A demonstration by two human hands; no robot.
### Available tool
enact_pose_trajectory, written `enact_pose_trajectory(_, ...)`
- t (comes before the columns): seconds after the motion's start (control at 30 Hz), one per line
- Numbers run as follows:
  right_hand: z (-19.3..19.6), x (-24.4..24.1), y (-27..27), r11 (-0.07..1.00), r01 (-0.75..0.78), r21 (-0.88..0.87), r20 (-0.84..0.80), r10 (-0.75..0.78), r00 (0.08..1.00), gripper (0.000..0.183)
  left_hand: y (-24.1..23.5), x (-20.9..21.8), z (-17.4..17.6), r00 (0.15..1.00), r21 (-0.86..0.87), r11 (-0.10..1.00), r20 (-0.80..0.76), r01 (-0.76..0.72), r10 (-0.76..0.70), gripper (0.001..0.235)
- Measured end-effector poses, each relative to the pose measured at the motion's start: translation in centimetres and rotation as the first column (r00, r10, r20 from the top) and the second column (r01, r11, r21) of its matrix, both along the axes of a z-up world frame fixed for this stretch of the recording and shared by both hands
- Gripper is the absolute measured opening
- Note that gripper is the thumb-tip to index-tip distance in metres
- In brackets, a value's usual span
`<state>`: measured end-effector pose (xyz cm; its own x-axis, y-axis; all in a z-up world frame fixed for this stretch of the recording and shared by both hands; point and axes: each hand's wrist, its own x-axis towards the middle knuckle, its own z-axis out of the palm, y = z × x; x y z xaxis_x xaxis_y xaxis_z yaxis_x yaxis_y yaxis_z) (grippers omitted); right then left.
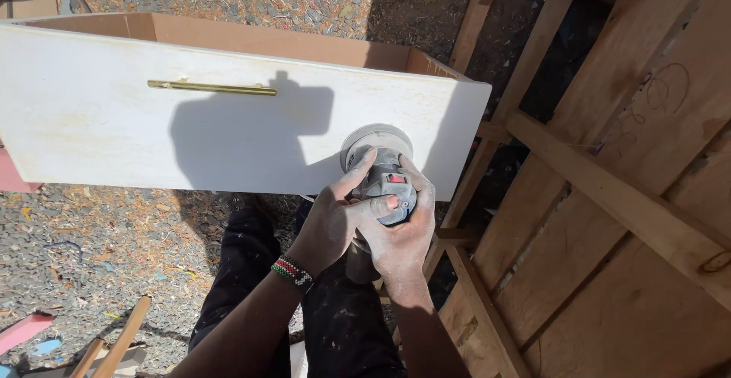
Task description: The person uses an electric orbital sander to smooth the surface of a white wooden drawer front. They move the sander across the flat face and along the edges, occasionally adjusting their grip and the position of the drawer to reach different areas.
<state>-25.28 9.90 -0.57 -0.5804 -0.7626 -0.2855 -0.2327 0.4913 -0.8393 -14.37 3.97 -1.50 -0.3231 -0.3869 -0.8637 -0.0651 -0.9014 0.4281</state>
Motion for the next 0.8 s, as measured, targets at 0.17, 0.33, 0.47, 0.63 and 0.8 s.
enact_pose_trajectory(0.17,1.2,3.0,-4.4,0.975,-0.128,0.182,0.121,0.107,0.987,0.074,-0.5,4.9,-1.5,0.979,-0.079,0.976,-0.048,-0.202,0.199,0.093)
enact_pose_trajectory(0.33,5.9,3.0,-9.3,0.936,-0.137,0.326,0.423,-0.015,0.906,0.089,0.0,5.0,-3.7,0.977,-0.104,0.972,-0.050,-0.209,0.205,0.093)
enact_pose_trajectory(0.47,1.1,-0.3,-4.8,0.945,-0.178,0.274,0.181,0.131,0.975,0.079,-0.1,2.2,-3.9,0.953,-0.071,0.955,-0.121,-0.287,0.277,0.093)
enact_pose_trajectory(0.63,1.0,-5.6,-4.0,0.978,-0.092,0.186,-0.008,0.095,0.995,0.062,-2.8,-5.2,-0.6,0.969,-0.040,0.977,-0.146,-0.209,0.201,0.107)
enact_pose_trajectory(0.8,-1.1,-11.4,-3.1,0.974,0.149,0.172,-0.039,-0.145,0.989,0.050,-4.5,-10.1,-0.6,0.977,-0.185,0.959,0.012,0.213,-0.215,0.100)
